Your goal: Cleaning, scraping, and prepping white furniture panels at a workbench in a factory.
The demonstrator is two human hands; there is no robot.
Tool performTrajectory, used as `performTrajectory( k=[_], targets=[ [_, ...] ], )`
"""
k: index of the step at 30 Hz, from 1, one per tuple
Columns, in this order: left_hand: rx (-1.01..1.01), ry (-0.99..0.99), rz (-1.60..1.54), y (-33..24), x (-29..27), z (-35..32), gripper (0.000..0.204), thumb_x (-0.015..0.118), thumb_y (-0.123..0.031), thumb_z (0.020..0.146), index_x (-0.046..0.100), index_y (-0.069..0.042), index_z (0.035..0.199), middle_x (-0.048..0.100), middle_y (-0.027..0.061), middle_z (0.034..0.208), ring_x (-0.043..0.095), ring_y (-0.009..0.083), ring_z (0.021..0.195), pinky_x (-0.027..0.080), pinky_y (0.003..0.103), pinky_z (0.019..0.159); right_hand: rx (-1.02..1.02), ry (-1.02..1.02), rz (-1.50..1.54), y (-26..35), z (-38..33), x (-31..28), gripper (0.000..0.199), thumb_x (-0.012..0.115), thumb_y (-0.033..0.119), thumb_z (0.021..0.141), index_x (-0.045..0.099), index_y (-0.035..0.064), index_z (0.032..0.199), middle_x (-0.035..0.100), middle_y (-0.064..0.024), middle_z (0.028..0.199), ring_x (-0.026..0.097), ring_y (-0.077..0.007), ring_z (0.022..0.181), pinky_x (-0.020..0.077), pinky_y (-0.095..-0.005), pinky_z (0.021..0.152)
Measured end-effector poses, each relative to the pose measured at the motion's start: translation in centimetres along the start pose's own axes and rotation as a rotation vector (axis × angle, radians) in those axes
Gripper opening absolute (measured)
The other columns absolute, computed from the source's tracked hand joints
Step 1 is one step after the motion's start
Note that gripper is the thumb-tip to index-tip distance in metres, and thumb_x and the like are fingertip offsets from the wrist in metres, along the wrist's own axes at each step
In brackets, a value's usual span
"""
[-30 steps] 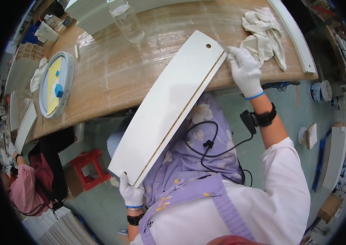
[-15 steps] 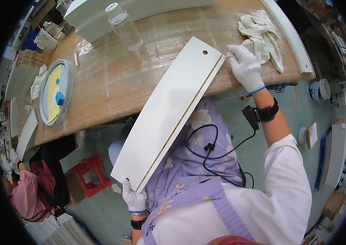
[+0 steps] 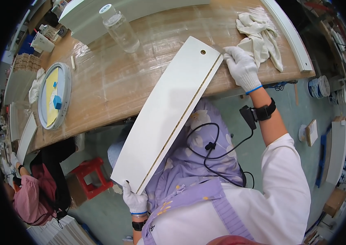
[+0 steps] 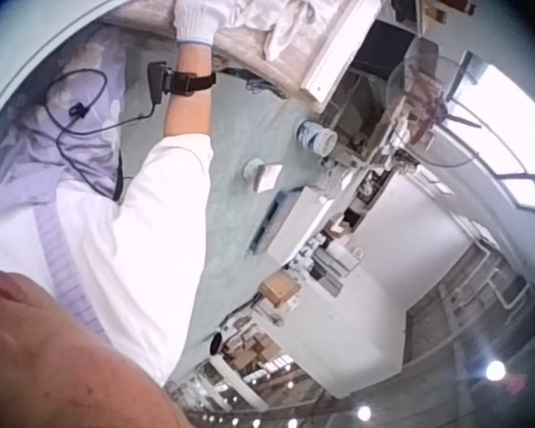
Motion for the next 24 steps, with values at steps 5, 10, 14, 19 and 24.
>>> performTrajectory(
  k=[5,10,14,19,24],
  targets=[
    [0.023,-0.018,0.041,0.0,0.2,0.2,0.039,0.057,-0.025,0.099,0.050,-0.004,0.131,0.060,0.0099,0.126,0.060,0.0250,0.115,0.050,0.042,0.101,0.030,0.020,0.159,0.0,-0.5,0.0,0.020,0.062,0.017,0.089,0.067,0.0053,0.105,0.068,-0.0156,0.098,0.065,-0.0338,0.092,0.0513,-0.0401,0.081],
    [-0.002,0.018,-0.005,-0.1,0.1,0.4,0.040,0.057,-0.026,0.099,0.050,-0.003,0.131,0.060,0.0100,0.127,0.060,0.0252,0.116,0.050,0.042,0.101,-0.056,0.023,-0.063,-0.2,0.4,-0.1,0.021,0.061,0.016,0.089,0.067,0.0050,0.105,0.068,-0.0168,0.099,0.065,-0.0347,0.092,0.0512,-0.0412,0.081],
    [0.045,-0.006,0.044,-0.2,0.5,0.3,0.040,0.057,-0.026,0.099,0.050,-0.003,0.131,0.060,0.0098,0.127,0.060,0.0252,0.116,0.050,0.042,0.101,0.062,-0.013,0.069,-0.2,-0.7,0.0,0.021,0.062,0.016,0.089,0.066,0.0052,0.106,0.068,-0.0164,0.099,0.065,-0.0349,0.092,0.0509,-0.0407,0.082],
    [-0.004,0.024,-0.029,0.1,-0.2,0.5,0.040,0.057,-0.025,0.099,0.050,-0.003,0.132,0.061,0.0102,0.126,0.060,0.0250,0.116,0.050,0.042,0.101,0.061,-0.023,0.050,-2.2,0.5,-0.3,0.021,0.061,0.016,0.090,0.067,0.0048,0.106,0.068,-0.0158,0.100,0.065,-0.0321,0.093,0.0513,-0.0398,0.081],
    [0.032,0.008,-0.016,-0.1,0.2,0.2,0.041,0.057,-0.024,0.099,0.049,-0.003,0.133,0.060,0.0101,0.127,0.060,0.0250,0.116,0.049,0.041,0.101,-0.023,0.063,0.143,2.4,-1.2,0.4,0.019,0.063,0.017,0.090,0.067,0.0057,0.104,0.068,-0.0149,0.098,0.064,-0.0335,0.091,0.0513,-0.0400,0.081]
  ],
)
Point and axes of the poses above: each hand's wrist, its own z-axis towards the middle knuckle, its own x-axis out of the palm, y = z × x, the point moved 7 cm from there along z, towards the middle knuckle
